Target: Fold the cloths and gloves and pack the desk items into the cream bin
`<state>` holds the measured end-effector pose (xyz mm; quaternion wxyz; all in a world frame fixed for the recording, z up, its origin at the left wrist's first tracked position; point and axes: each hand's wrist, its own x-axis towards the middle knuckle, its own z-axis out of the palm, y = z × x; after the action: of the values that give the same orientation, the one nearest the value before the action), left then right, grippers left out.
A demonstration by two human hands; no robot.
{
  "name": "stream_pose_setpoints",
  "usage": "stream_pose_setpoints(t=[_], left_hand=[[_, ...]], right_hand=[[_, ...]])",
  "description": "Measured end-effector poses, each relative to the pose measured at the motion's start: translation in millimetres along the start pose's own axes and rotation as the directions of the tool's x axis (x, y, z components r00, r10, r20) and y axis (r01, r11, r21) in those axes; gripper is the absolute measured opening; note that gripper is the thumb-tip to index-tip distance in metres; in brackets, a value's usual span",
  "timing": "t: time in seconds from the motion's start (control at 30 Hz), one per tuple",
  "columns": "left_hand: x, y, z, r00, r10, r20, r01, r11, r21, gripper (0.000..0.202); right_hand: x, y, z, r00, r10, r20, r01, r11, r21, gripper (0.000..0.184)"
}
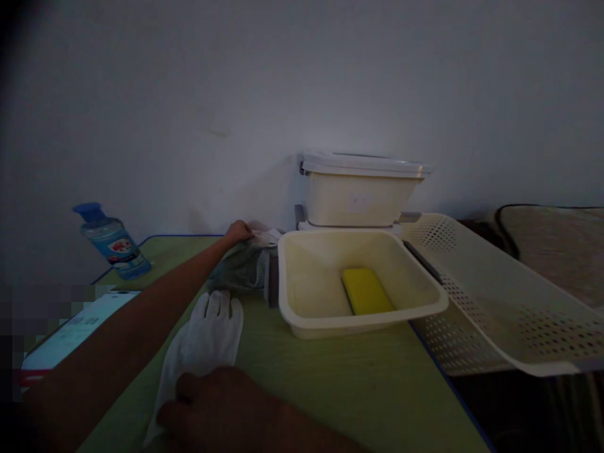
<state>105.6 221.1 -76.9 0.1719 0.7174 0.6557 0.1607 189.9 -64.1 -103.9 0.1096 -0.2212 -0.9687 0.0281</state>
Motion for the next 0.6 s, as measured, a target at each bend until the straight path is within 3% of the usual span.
stream_pose_setpoints(t=[0.2,0.4,0.6], left_hand=[[-5.1,8.8,-10.1,0.991,0.045,-0.125,-0.054,0.996,-0.072,0.031],[-14.8,36.9,-57.0,0.929,0.054,-0.367,-0.114,0.983,-0.144,0.017],[-45.3,51.9,-100.0,0.854,0.066,-0.516,-0.189,0.964,-0.189,0.017]], right_hand=[[-0.8,-1.8,-8.1,0.999,0.022,0.027,-0.022,1.0,0.018,0.018],[1.6,-2.2,-13.8,0.998,0.011,0.063,-0.011,1.0,-0.004,0.019],[2.0,-2.7,-14.5,0.998,0.012,0.067,-0.012,1.0,-0.007,0.02]])
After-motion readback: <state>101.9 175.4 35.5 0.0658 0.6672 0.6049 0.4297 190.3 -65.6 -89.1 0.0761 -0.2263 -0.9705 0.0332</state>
